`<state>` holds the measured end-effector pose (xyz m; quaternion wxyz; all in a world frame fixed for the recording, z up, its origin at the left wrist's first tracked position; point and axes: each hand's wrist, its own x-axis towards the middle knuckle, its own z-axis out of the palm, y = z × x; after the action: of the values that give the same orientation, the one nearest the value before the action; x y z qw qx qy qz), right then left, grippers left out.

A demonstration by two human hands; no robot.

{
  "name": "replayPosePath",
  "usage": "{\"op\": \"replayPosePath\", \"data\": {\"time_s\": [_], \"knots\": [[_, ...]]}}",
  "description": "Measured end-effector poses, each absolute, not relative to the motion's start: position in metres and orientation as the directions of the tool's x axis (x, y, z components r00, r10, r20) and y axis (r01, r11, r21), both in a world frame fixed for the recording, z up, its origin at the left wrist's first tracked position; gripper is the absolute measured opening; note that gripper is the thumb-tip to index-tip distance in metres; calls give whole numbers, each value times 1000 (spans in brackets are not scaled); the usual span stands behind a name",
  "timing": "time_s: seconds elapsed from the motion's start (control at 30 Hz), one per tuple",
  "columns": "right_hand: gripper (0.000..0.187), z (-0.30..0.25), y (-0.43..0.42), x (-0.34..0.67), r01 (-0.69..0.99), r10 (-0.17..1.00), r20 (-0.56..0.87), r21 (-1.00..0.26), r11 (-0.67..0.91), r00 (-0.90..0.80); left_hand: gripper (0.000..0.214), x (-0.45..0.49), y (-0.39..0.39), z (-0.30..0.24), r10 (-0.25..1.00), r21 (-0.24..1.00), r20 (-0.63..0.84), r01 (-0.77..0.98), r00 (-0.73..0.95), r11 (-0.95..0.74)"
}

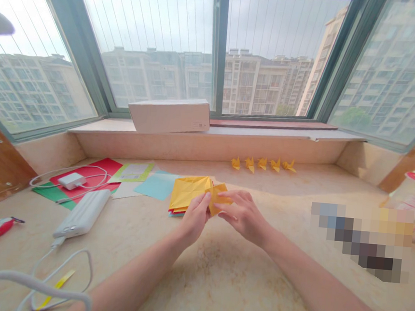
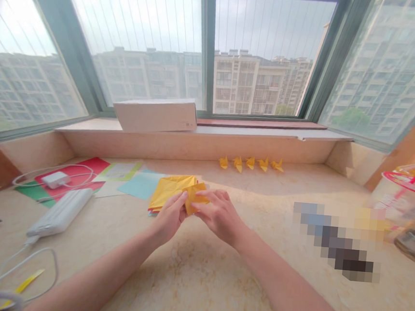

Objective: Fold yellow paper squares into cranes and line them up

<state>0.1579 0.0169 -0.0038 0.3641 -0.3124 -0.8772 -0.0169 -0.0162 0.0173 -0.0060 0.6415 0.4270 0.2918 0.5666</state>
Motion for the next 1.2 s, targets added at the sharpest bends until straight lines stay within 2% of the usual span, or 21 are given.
{"op": "replayPosePath", "data": {"time_s": [0.13, 0.27, 0.43, 0.57, 0.7, 0.8, 0.93, 1.07, 1.2], "knots": [[19, -2, 18, 159, 534, 541, 662, -243, 810, -519, 33, -15, 14, -5, 968, 895, 111, -446, 223, 0], [14, -2, 20, 160, 490, 576, 690, -354, 797, -438, 31, -14, 11, -2, 945, 908, 134, -420, 297, 4], [9, -4, 18, 155, 393, 645, 698, -523, 756, -312, 34, -14, 8, 0, 952, 925, 121, -381, 281, -5], [15, -3, 16, 150, 301, 736, 648, -675, 674, -196, 37, -14, 10, 0, 940, 935, 153, -353, 305, -37], [15, -2, 16, 149, 299, 826, 557, -776, 555, -87, 39, -15, 12, -2, 926, 956, 156, -289, 344, -54], [13, -4, 17, 150, 331, 828, 558, -772, 543, -55, 39, -15, 12, -3, 932, 962, 158, -262, 326, -72], [9, -9, 17, 151, 420, 801, 586, -700, 577, -124, 41, -16, 12, -5, 942, 955, 143, -293, 302, -50], [22, -11, 18, 150, 519, 742, 632, -566, 640, -224, 42, -15, 14, -10, 940, 958, 181, -267, 290, -102], [5, -9, 18, 151, 529, 697, 675, -509, 678, -244, 46, -16, 15, -15, 942, 969, 178, -215, 286, -118]]}}
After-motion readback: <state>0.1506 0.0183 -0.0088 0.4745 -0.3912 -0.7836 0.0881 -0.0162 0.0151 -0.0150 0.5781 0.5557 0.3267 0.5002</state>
